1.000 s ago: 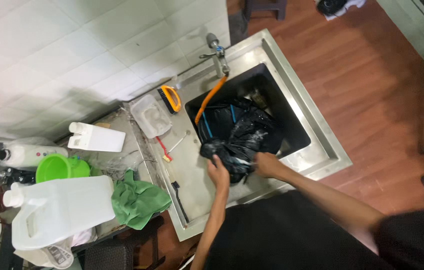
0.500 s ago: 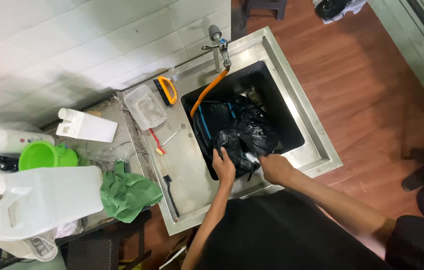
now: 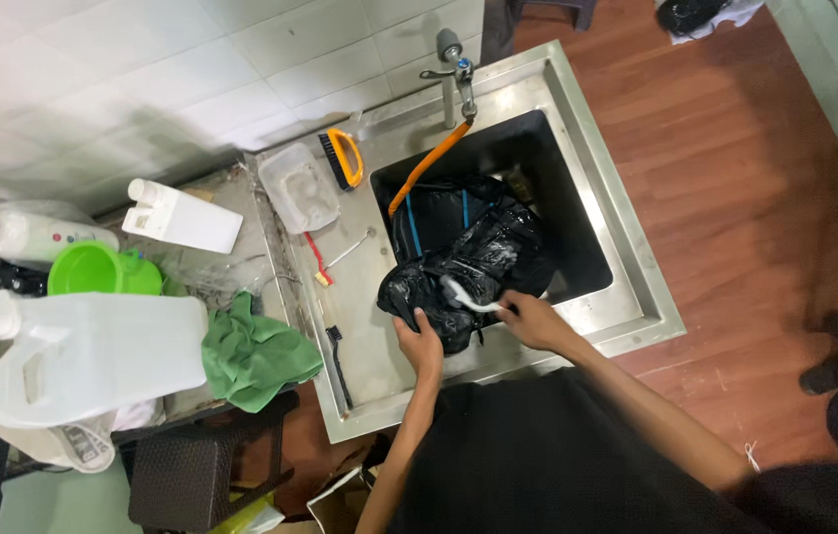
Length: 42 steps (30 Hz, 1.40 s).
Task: The person scrubs a black bag with a white brush in a stainless steel sink. They rinse the bag with a hose, turn it over to clean different sides, and continue scrubbing and rinsing the exterior and interior.
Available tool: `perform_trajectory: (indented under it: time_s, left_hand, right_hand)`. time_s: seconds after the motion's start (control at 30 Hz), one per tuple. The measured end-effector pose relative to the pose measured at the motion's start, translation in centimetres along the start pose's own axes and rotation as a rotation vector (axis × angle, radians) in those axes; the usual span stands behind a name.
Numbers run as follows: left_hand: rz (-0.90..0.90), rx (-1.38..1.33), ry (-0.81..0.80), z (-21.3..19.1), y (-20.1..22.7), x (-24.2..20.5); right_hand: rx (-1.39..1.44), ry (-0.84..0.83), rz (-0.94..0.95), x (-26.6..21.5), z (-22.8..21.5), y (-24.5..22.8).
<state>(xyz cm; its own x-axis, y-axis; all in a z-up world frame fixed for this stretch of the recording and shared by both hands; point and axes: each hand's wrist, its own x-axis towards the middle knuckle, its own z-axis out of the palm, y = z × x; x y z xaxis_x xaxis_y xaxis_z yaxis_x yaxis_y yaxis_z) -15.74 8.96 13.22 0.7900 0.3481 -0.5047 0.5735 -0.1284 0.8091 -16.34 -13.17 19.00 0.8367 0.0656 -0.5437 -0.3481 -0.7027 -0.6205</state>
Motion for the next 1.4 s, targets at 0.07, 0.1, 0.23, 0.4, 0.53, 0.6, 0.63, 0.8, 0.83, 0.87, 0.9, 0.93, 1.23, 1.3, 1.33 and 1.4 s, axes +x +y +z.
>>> perform_trajectory:
  time_s: [0.07,0.1,0.23,0.4,0.53,0.6,0.63,0.8,0.83,0.87,0.9,0.93,1.23,1.3,1.33,1.4]
  left_hand:
    - [0.03,0.014,0.04,-0.6,0.9,-1.2]
    - [0.065,0.031,0.074,-0.9,1.3,-1.9]
    - [0.445,0.395,0.48,0.3,1.7,-1.7]
    - [0.55,0.589,-0.273,4.3,4.5,-1.3]
    - [0.514,1.038,-0.448,6.4,-6.3,7.7]
    - [0.493,0.773,-0.57,4.4,-2.7,5.6]
    - [0.499,0.781,-0.565,4.6,-4.0,6.6]
    - [0.662,1.389,-0.595,6.7,-13.9,12.1]
    - [0.658,1.393,-0.605,6.9,-14.0,11.9]
    - [0.63,1.415,-0.624,7.3,-13.8,12.2]
    - [0.602,1.437,-0.643,7.6,-13.6,12.5]
    - [0.601,1.439,-0.644,7.6,-13.1,12.8]
    - [0.341,1.621,-0.787,9.7,-10.9,15.5]
    - [0.225,1.678,-0.842,9.7,-11.5,15.5]
    - [0.223,1.679,-0.839,9.9,-11.5,15.6]
    - [0.121,1.721,-0.868,10.4,-10.9,16.4]
  right_hand:
    - [0.028,0.036,0.021,-2.4,-2.4,-0.6]
    - [0.059,0.079,0.046,-3.6,-3.5,-0.8]
    - [0.166,0.131,0.08,-3.7,-4.6,0.6]
    - [0.169,0.142,0.235,-3.4,-4.3,3.8]
    - [0.207,0.136,0.275,-4.8,-5.0,5.2]
    - [0.241,0.148,0.27,-4.9,-5.7,5.7]
    - [0.248,0.151,0.264,-4.6,-6.3,5.9]
    - [0.261,0.122,0.339,-5.9,-7.7,6.8]
    - [0.266,0.118,0.348,-6.0,-7.7,7.3]
    - [0.256,0.115,0.341,-5.8,-8.0,7.7]
    - [0.247,0.113,0.333,-5.5,-8.2,8.1]
    - [0.249,0.112,0.334,-5.5,-8.7,8.1]
    - [0.256,0.105,0.32,-4.4,-11.7,9.5]
    - [0.275,0.136,0.286,-4.0,-11.7,10.2]
    - [0.275,0.135,0.284,-3.5,-11.7,10.6]
    - [0.335,0.108,0.255,-2.0,-12.2,11.0]
